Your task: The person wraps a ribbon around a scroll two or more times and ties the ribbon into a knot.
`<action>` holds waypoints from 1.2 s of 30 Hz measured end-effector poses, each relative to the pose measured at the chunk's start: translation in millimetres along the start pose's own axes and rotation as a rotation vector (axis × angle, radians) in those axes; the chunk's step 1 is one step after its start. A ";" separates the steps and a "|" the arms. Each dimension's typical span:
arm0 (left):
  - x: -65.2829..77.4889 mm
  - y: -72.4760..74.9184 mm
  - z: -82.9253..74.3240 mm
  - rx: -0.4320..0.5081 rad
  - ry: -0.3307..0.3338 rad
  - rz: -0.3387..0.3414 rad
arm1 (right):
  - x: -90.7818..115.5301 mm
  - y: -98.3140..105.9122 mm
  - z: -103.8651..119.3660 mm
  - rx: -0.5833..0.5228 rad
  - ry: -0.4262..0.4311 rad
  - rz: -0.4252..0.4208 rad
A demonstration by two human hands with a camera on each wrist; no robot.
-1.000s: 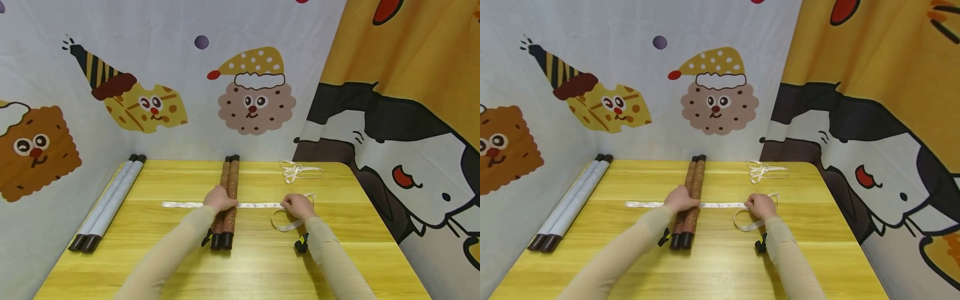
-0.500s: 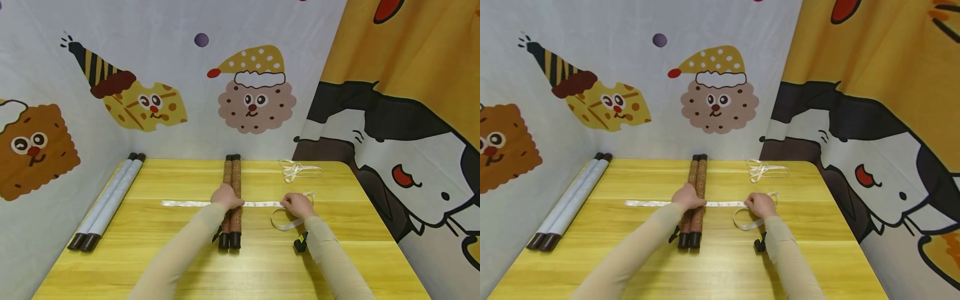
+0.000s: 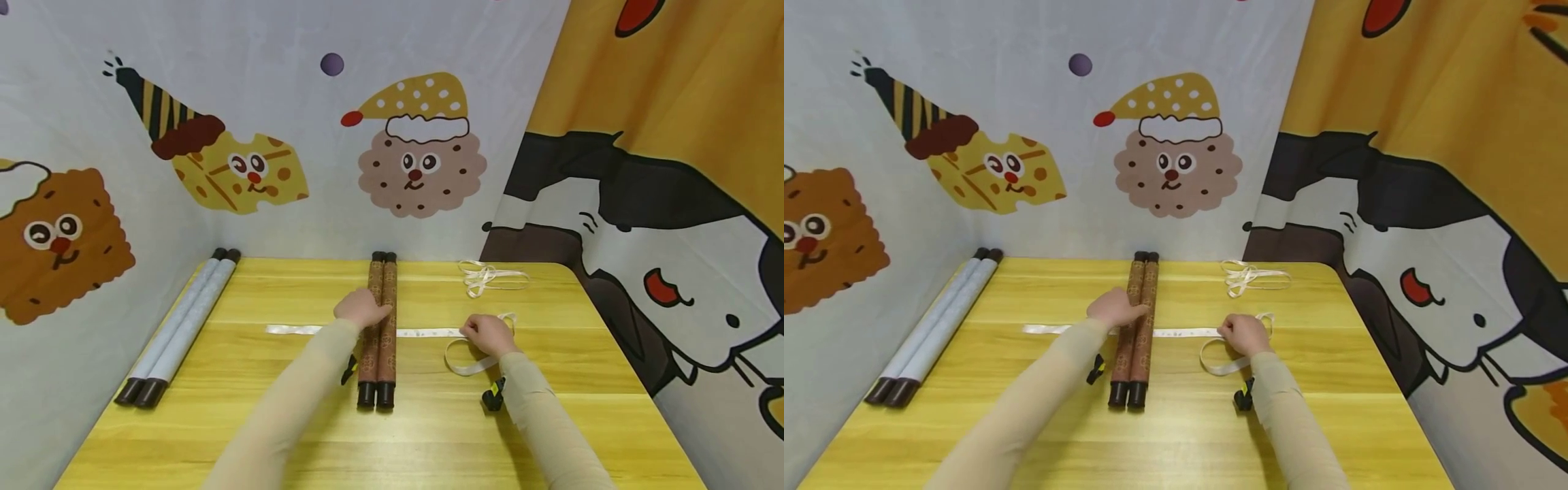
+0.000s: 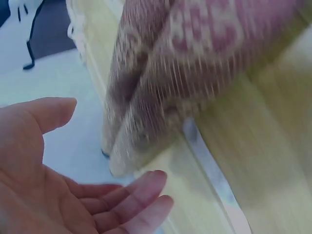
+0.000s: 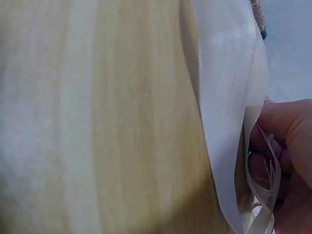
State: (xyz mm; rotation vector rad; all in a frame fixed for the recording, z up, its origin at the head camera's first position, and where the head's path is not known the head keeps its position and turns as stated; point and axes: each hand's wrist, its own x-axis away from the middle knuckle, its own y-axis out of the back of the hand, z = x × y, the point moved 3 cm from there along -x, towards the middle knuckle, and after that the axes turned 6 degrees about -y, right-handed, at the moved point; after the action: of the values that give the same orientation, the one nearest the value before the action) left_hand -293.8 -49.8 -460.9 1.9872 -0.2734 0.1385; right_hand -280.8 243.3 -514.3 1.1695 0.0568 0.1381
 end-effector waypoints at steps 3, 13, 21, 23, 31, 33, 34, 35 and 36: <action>-2.8 8.7 13.1 -0.005 -0.011 -0.004 | -0.1 0.6 -0.2 0.006 0.005 -0.004; 4.6 39.2 55.0 -0.074 0.001 0.001 | -1.6 0.5 -1.4 0.007 0.000 0.001; 8.2 47.0 83.6 -0.108 -0.097 -0.043 | -2.5 -1.7 -2.1 -0.002 -0.014 0.013; 9.3 45.1 91.6 -0.087 -0.106 -0.035 | -3.1 -2.2 -2.9 -0.003 -0.018 0.012; 15.1 33.0 119.4 -0.054 -0.069 -0.025 | -3.1 -4.6 -5.7 -0.003 -0.016 0.006; 16.7 30.6 123.2 -0.047 -0.077 -0.035 | -3.4 -4.7 -6.2 0.000 -0.019 0.002; 17.4 29.4 124.7 -0.042 -0.086 -0.040 | -3.4 -4.6 -5.9 0.001 -0.020 0.000; 17.5 28.2 126.7 -0.041 -0.094 -0.048 | -3.1 -4.3 -5.5 0.002 -0.018 -0.001; 17.6 27.2 128.8 -0.043 -0.102 -0.056 | -2.8 -4.1 -5.3 0.001 -0.015 -0.003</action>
State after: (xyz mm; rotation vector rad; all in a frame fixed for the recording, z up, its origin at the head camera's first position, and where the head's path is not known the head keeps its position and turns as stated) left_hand -287.0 -179.8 -487.0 1.9601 -0.2841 -0.0050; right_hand -283.8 246.2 -520.2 1.1717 0.0457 0.1269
